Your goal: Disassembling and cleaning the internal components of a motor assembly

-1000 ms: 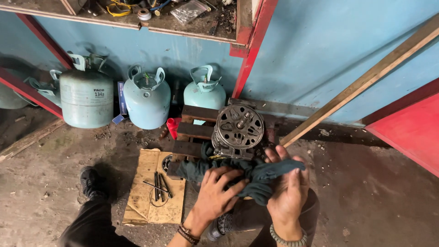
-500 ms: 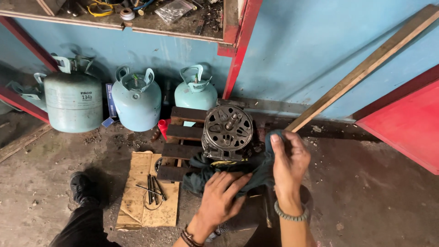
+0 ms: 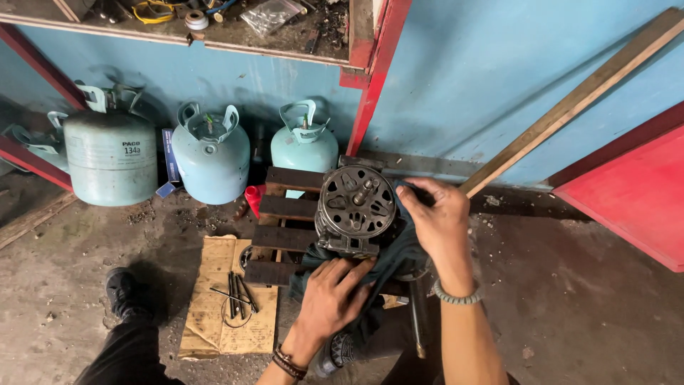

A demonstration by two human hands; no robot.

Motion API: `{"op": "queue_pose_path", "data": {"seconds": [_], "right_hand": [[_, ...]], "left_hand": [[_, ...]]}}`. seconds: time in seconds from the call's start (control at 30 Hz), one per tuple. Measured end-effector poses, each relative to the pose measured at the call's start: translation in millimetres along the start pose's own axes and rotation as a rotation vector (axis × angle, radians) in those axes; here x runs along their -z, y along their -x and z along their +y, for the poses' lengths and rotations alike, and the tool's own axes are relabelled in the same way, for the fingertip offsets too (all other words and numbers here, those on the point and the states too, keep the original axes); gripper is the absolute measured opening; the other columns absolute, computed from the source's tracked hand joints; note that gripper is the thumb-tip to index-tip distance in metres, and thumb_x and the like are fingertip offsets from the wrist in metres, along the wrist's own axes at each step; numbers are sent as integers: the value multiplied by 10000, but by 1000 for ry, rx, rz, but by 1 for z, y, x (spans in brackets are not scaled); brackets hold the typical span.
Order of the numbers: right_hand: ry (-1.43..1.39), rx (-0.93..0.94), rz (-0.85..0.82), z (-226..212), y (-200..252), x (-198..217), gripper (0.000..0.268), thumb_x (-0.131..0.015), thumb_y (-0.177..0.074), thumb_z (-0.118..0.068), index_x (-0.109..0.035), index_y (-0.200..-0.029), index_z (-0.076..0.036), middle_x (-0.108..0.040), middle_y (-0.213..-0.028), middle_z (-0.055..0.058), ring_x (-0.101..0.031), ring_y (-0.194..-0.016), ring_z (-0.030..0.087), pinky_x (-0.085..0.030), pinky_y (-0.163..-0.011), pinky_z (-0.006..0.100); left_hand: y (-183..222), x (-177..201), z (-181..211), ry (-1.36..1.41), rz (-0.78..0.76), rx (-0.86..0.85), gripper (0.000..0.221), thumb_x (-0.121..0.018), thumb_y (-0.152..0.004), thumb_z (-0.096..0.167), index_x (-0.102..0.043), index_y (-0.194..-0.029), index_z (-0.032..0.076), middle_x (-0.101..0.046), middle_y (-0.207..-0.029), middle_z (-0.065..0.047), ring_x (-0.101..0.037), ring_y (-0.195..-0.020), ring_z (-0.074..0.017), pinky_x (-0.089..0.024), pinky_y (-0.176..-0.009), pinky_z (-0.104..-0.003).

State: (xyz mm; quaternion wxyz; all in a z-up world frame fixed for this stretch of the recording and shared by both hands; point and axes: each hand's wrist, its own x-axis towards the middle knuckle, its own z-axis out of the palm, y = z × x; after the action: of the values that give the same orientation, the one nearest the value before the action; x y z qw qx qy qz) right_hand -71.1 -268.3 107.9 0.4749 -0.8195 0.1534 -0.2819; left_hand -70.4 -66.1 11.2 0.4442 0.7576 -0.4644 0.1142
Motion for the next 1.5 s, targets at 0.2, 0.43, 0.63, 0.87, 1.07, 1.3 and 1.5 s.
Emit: {"op": "queue_pose_path", "data": {"seconds": [0.2, 0.43, 0.63, 0.87, 1.07, 1.3, 1.5], "right_hand": [[218, 51, -124, -26, -21, 9, 191, -762, -821, -46, -783, -1003, 11, -588, -560, -4, -327, -385, 62, -249, -332, 235], [111, 93, -282, -25, -51, -2, 132, -712, -774, 34, -733, -905, 24, -733, -813, 50, -601, -673, 110, -467, -596, 220], [316, 152, -388, -39, -64, -7, 169, -734, -743, -46, -768, -903, -5, -688, -657, 23, -501, -533, 122, -445, -511, 284], [442, 168, -416, -52, -71, -4, 158, -737, -697, -21, -773, -850, -9, -591, -568, 55, -449, -469, 165, -419, -470, 335], [422, 160, -457, -57, -74, -12, 167, -740, -676, -6, -763, -841, 5, -614, -570, 66, -467, -445, 168, -423, -463, 329], [567, 126, -621, -65, -86, -8, 189, -719, -812, -93, -793, -977, -39, -764, -977, 219, -706, -1002, 429, -575, -869, 519], [524, 527, -608, -43, -83, -1, 190, -749, -830, -80, -756, -1004, -6, -703, -797, 170, -700, -856, 384, -584, -747, 481]], "left_hand": [[0, -5, 1, 30, 138, -35, 395, -742, -869, 163, -639, -1235, 54, -654, -976, -54, -609, -756, -183, -532, -726, -311], [15, -20, -23, 46, 185, 21, 296, -731, -879, 248, -607, -1060, 49, -644, -884, -54, -592, -722, -190, -507, -707, -340], [21, -23, -30, 182, 234, 53, 436, -799, -806, 201, -582, -1128, 4, -635, -865, -76, -566, -691, -205, -500, -654, -327], [22, -39, -37, 241, 497, 103, 879, -944, -685, 280, -335, -1302, 132, -373, -1332, -106, -441, -1254, -262, -467, -1075, -384], [7, -33, -50, 176, 455, 140, 1284, -929, -674, 347, -42, -1584, 166, -38, -1674, -226, -154, -1575, -401, -200, -1338, -531], [-19, -18, -52, 385, 312, 140, 1443, -991, -517, 134, -35, -1592, 33, -127, -1655, -293, -229, -1511, -508, -224, -1219, -632], [-21, -18, -49, 413, 301, 185, 1340, -1002, -519, 185, -184, -1562, -10, -279, -1618, -283, -299, -1496, -494, -290, -1215, -598]]}}
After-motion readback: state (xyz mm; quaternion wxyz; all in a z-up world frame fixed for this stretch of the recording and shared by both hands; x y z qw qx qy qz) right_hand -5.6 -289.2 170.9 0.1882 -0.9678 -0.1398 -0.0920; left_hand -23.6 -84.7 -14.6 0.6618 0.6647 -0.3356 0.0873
